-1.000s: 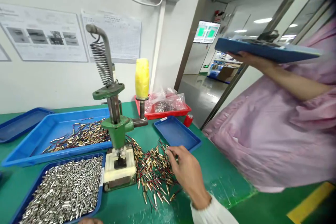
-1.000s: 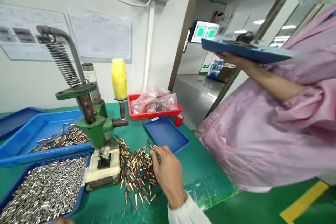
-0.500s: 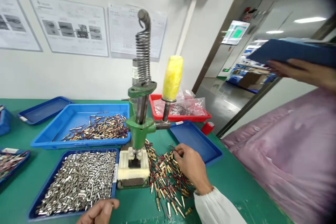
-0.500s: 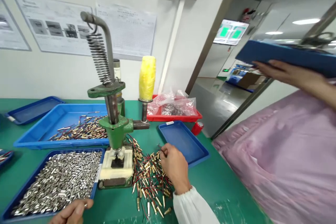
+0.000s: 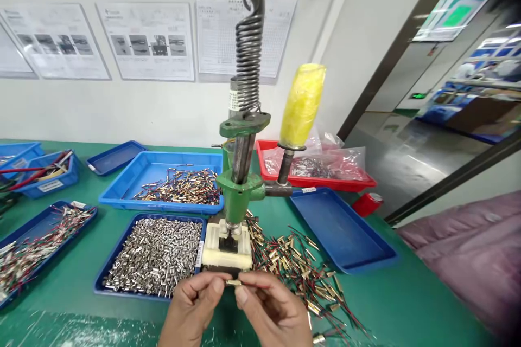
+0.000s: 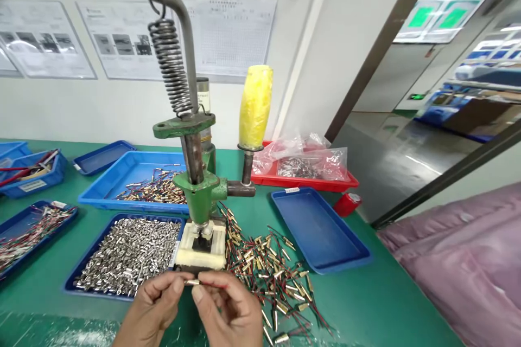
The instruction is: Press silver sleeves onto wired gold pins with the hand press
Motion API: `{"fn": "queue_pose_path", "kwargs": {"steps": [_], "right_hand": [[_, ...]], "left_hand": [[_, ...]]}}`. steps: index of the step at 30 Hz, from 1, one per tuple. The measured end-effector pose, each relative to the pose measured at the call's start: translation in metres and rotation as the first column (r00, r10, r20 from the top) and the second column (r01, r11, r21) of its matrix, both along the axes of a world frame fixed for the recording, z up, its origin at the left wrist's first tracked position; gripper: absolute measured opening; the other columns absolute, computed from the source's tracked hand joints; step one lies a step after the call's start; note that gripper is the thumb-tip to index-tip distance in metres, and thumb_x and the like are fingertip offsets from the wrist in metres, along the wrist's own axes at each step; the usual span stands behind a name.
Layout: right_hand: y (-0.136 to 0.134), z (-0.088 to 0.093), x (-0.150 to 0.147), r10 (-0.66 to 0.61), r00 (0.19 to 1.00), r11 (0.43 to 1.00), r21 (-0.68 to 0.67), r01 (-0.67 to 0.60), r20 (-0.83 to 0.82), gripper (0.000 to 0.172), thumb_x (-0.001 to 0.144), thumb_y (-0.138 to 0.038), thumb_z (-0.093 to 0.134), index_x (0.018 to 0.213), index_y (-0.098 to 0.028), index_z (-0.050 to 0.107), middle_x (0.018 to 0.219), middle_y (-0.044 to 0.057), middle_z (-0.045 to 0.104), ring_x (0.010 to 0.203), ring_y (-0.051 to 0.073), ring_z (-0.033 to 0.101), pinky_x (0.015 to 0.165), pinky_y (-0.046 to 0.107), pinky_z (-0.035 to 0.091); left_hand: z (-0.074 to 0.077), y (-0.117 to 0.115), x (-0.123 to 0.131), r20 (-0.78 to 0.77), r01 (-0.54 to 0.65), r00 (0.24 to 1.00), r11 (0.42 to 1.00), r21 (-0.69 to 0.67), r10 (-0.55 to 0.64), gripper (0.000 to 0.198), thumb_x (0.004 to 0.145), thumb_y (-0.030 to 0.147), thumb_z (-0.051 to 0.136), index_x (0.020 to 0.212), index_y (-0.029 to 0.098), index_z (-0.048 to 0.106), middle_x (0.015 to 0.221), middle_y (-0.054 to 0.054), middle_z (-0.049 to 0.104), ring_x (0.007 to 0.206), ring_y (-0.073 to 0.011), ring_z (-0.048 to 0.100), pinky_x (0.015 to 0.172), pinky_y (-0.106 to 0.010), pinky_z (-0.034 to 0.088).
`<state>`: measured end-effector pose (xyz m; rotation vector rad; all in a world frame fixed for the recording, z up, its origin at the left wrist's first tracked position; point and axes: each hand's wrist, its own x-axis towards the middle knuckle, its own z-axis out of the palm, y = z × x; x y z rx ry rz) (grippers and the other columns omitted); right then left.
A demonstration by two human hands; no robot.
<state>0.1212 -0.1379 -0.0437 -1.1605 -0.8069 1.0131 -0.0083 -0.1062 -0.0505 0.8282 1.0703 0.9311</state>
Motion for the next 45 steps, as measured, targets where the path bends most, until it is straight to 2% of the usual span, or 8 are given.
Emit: {"fn": "queue_pose_path", "kwargs": {"steps": [4,7,13,20,27,38,42,45], "right_hand": [[0.000,-0.004,0.000,-0.014,1.000,0.999,0.029,0.014,-0.007,0.031,0.073,-0.050,0.080,0.081,-0.021,0.077,0.071,0.005,0.073,0.064,0.017,0.068,0.064,0.025,0.057],[-0.002,-0.007,-0.001,-0.010,0.999,0.999,0.040,0.008,0.046,0.027,0.075,-0.048,0.079,0.079,-0.021,0.076,0.069,0.004,0.072,0.062,0.015,0.066,0.062,0.023,0.055],[-0.004,-0.019,-0.004,-0.023,0.994,0.998,0.061,0.017,0.110,0.028,0.078,-0.048,0.075,0.074,-0.020,0.076,0.064,0.003,0.069,0.057,0.013,0.060,0.057,0.021,0.050],[-0.005,-0.032,-0.011,-0.022,0.999,1.000,0.019,0.023,-0.039,0.032,0.074,-0.050,0.078,0.080,-0.019,0.075,0.069,0.006,0.072,0.061,0.016,0.065,0.059,0.024,0.055],[0.000,-0.028,-0.008,-0.053,0.998,0.998,0.034,0.052,0.020,0.034,0.076,-0.052,0.076,0.086,-0.020,0.076,0.078,0.007,0.074,0.069,0.017,0.068,0.064,0.024,0.056],[0.012,0.019,0.037,-0.170,0.953,0.985,0.065,0.159,0.249,0.028,0.077,-0.048,0.076,0.084,-0.020,0.078,0.082,0.007,0.074,0.073,0.021,0.069,0.067,0.029,0.058],[0.019,0.050,0.056,-0.200,0.903,0.979,0.117,0.168,0.381,0.026,0.077,-0.046,0.076,0.085,-0.021,0.077,0.083,0.007,0.075,0.076,0.023,0.070,0.070,0.031,0.059],[0.034,0.085,0.065,-0.357,0.815,0.931,0.242,0.272,0.456,0.027,0.080,-0.044,0.073,0.094,-0.022,0.075,0.083,0.005,0.074,0.078,0.021,0.070,0.072,0.032,0.059]], "left_hand": [[0.000,-0.002,0.003,-0.023,-0.055,0.998,0.997,0.058,0.056,0.050,0.065,0.062,0.081,0.081,0.014,0.080,0.054,-0.002,0.058,0.056,-0.0146,0.053,0.057,-0.025,0.044],[0.003,-0.001,0.004,-0.073,-0.086,0.993,0.993,0.085,0.092,0.048,0.063,0.061,0.081,0.080,0.016,0.081,0.067,-0.007,0.071,0.079,-0.0251,0.066,0.074,-0.032,0.053],[0.010,0.000,0.006,-0.149,-0.078,0.984,0.987,0.141,0.099,0.044,0.064,0.061,0.080,0.080,0.020,0.083,0.077,-0.009,0.079,0.081,-0.0278,0.070,0.079,-0.034,0.056],[0.003,-0.007,0.007,0.025,-0.079,0.997,0.993,0.090,0.077,0.043,0.060,0.058,0.085,0.086,0.023,0.084,0.080,-0.009,0.080,0.080,-0.0243,0.072,0.078,-0.030,0.057],[0.009,0.012,0.001,-0.011,0.010,1.000,0.985,0.170,-0.008,0.033,0.073,0.048,0.081,0.092,0.021,0.082,0.082,-0.007,0.079,0.081,-0.0214,0.071,0.079,-0.028,0.054],[0.046,0.074,0.020,0.024,0.044,0.998,0.957,0.285,-0.053,0.037,0.074,0.049,0.076,0.085,0.014,0.079,0.081,-0.009,0.076,0.080,-0.0233,0.066,0.074,-0.031,0.048],[0.048,0.083,0.023,-0.030,0.070,0.997,0.944,0.323,-0.064,0.039,0.071,0.051,0.078,0.073,0.012,0.076,0.066,-0.005,0.069,0.063,-0.0164,0.055,0.064,-0.027,0.041],[0.042,0.078,0.023,-0.077,0.079,0.996,0.915,0.396,-0.053,0.038,0.078,0.049,0.072,0.075,0.011,0.075,0.064,-0.003,0.065,0.060,-0.0146,0.050,0.060,-0.025,0.038]]}}
